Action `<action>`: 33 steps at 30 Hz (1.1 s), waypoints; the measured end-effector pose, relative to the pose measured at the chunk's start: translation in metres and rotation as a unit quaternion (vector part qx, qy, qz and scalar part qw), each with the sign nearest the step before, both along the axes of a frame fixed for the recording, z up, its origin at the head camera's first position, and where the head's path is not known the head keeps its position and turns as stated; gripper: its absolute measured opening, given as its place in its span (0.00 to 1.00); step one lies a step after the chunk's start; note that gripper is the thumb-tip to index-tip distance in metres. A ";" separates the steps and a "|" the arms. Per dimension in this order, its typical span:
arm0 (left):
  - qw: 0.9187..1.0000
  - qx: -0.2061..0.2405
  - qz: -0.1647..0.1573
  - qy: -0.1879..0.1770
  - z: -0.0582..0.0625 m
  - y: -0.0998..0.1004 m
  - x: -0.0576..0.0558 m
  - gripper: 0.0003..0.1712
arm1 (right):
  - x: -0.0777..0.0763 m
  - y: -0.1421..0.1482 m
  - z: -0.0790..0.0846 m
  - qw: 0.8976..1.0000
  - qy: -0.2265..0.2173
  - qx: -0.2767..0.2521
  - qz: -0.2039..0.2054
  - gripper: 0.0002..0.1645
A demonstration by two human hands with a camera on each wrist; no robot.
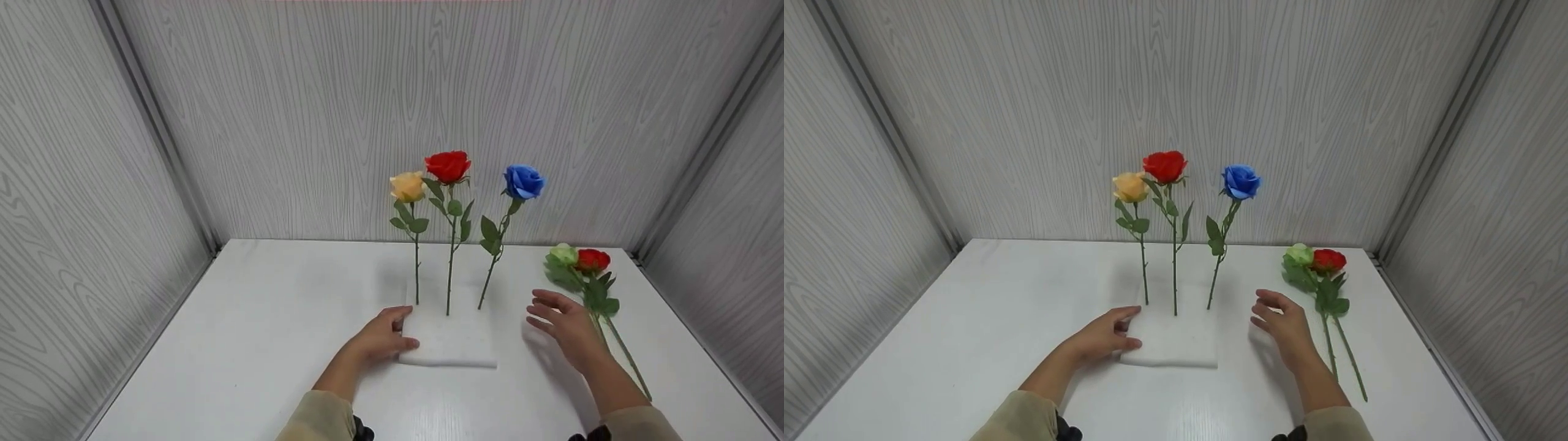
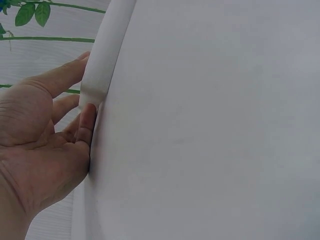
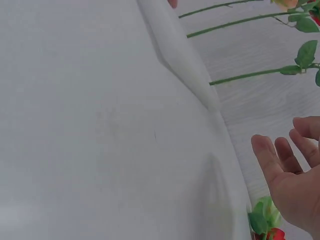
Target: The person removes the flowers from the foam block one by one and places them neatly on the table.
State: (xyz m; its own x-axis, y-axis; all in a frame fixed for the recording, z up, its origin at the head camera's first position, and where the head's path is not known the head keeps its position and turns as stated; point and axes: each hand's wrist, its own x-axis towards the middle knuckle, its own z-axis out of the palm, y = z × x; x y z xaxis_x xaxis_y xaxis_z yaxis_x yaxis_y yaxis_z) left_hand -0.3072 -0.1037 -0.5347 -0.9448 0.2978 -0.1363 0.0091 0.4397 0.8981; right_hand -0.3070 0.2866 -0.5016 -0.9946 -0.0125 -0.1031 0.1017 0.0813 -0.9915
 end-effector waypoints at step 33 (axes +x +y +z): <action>1.000 -0.020 0.000 0.006 -0.004 -0.002 -0.001 0.49 | -0.041 -0.112 -0.038 0.983 0.027 -0.152 -0.101 0.26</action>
State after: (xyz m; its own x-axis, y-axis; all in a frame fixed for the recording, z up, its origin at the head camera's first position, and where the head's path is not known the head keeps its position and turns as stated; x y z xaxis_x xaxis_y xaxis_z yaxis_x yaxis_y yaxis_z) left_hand -0.3087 -0.1052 -0.5386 -0.9463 0.2928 -0.1373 0.0196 0.4758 0.8793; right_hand -0.3484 0.1750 -0.5399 -0.9839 0.1634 -0.0720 0.0318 -0.2364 -0.9711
